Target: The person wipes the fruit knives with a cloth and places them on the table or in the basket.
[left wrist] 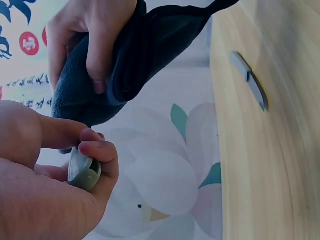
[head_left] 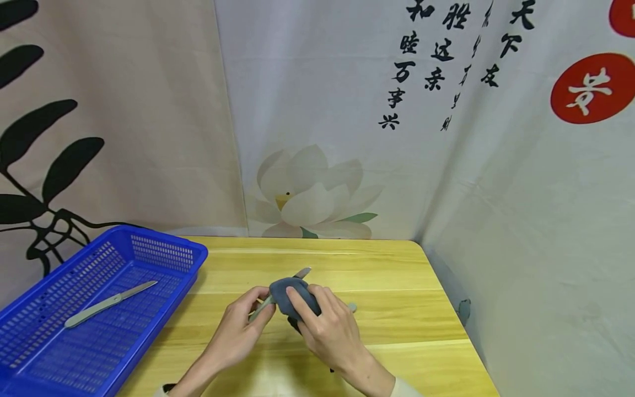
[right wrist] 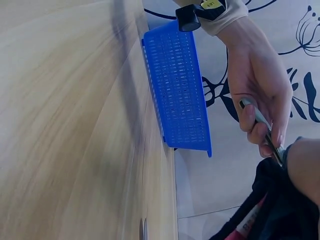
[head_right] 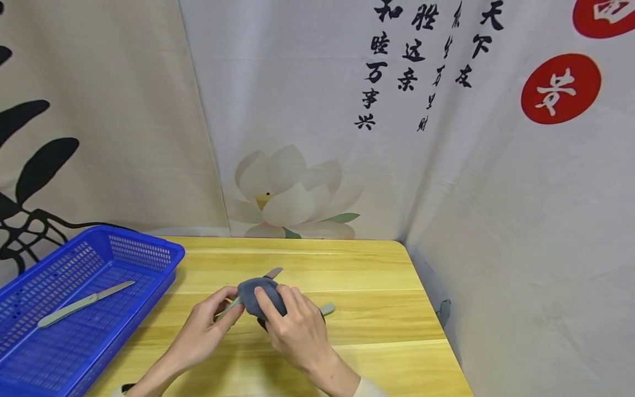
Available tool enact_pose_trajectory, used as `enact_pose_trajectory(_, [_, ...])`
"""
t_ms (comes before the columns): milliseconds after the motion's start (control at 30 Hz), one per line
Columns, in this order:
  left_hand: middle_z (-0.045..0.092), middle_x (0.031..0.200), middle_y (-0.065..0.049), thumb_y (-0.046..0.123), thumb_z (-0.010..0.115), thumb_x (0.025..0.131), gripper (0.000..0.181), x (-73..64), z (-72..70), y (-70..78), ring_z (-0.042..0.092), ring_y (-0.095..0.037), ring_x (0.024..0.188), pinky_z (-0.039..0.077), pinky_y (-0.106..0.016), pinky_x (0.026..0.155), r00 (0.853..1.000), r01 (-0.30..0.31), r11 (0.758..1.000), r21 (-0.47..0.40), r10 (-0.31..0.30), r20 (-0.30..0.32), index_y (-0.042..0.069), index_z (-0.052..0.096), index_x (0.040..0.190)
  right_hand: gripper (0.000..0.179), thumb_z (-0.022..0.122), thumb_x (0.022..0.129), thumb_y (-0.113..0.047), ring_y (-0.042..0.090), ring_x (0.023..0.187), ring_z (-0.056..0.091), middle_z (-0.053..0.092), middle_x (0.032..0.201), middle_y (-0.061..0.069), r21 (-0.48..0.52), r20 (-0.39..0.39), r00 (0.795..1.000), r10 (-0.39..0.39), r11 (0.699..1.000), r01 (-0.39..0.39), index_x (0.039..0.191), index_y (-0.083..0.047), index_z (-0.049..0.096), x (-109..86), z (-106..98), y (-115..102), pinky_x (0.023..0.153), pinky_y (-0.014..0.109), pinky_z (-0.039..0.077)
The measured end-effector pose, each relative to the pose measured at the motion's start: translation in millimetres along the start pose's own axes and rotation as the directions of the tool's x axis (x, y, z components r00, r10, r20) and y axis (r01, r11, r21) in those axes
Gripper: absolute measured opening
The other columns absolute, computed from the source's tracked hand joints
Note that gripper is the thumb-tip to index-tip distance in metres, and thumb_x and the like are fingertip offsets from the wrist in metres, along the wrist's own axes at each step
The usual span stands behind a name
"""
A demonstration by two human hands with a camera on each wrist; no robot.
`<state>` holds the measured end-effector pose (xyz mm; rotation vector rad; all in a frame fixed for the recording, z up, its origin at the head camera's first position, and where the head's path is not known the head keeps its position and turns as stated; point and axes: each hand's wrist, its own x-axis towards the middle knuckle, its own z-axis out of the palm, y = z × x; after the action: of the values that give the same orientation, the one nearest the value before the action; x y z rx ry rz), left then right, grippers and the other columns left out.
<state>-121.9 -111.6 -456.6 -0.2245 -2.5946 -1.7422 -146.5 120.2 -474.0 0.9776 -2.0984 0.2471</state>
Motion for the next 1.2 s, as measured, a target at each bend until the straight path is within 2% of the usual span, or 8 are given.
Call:
enact_pose_trajectory(233, [0.067,0.1,-0.001,0.02,0.065,0.115,0.021,-2.3,-0.7,0.1,0.057,-0.012,0.086,0.048,-0.026,0.071,1.0,-0.016,1.0,0.006,0.016,-0.004,0.014,0.074,0.133,0.074,0.1,0.082,-0.018,0.02,0.088,0.07,0.072,0.115,0.012,-0.027,0.001,1.0,0.018,0.999,-0.018,0.15,-0.017,0.071,0.3,0,3,0.074,0.03,0.066])
enact_pose_trajectory(533, [0.061,0.088,0.001,0.018,0.068,0.113,0.017,-2.7,-1.3,-0.6,0.053,-0.009,0.073,0.044,-0.026,0.062,1.0,-0.014,1.0,0.027,0.014,-0.006,0.019,0.075,0.128,0.071,0.099,0.081,-0.016,0.024,0.092,0.073,0.073,0.116,0.016,-0.068,-0.013,0.998,0.057,0.996,-0.058,0.148,-0.017,0.072,-0.5,0,18,0.075,0.034,0.068])
enact_pose_trajectory(700, [0.06,0.087,0.002,0.018,0.069,0.112,0.016,-3.9,-2.9,-0.7,0.052,-0.01,0.075,0.044,-0.027,0.064,1.0,-0.027,0.999,0.036,0.028,-0.014,0.021,0.076,0.126,0.072,0.097,0.081,-0.013,0.026,0.094,0.073,0.074,0.12,0.018,-0.076,0.008,0.996,0.093,0.993,-0.092,0.149,-0.019,0.072,-2.3,-1,25,0.073,0.035,0.069])
enact_pose_trajectory(867, [0.059,0.087,0.003,0.017,0.069,0.112,0.015,-5.2,-3.7,-2.7,0.052,-0.008,0.075,0.044,-0.027,0.065,0.999,-0.049,0.998,0.045,0.049,-0.018,0.021,0.076,0.124,0.07,0.094,0.083,-0.01,0.028,0.094,0.073,0.074,0.12,0.019,-0.08,-0.003,0.993,0.119,0.99,-0.119,0.149,-0.018,0.072,-3.8,-1,33,0.071,0.037,0.069])
enact_pose_trajectory(1033, [0.062,0.089,0.005,0.013,0.069,0.112,0.015,-6.6,-4.8,-5.7,0.054,-0.006,0.077,0.047,-0.025,0.067,0.992,-0.117,0.989,0.089,0.12,-0.029,0.018,0.075,0.125,0.069,0.093,0.083,-0.007,0.03,0.093,0.073,0.073,0.12,0.021,-0.093,-0.014,0.991,0.136,0.986,-0.137,0.148,-0.016,0.072,-5.5,-2,43,0.07,0.039,0.069])
enact_pose_trajectory(1200, [0.063,0.093,0.007,0.007,0.07,0.11,0.016,-6.7,-5.6,-10.4,0.055,-0.003,0.08,0.05,-0.023,0.068,0.971,-0.224,0.96,0.168,0.235,-0.053,0.014,0.074,0.124,0.068,0.092,0.084,-0.006,0.033,0.094,0.073,0.073,0.12,0.022,-0.107,-0.012,0.983,0.185,0.977,-0.186,0.149,-0.016,0.072,-10.2,-6,56,0.071,0.043,0.069])
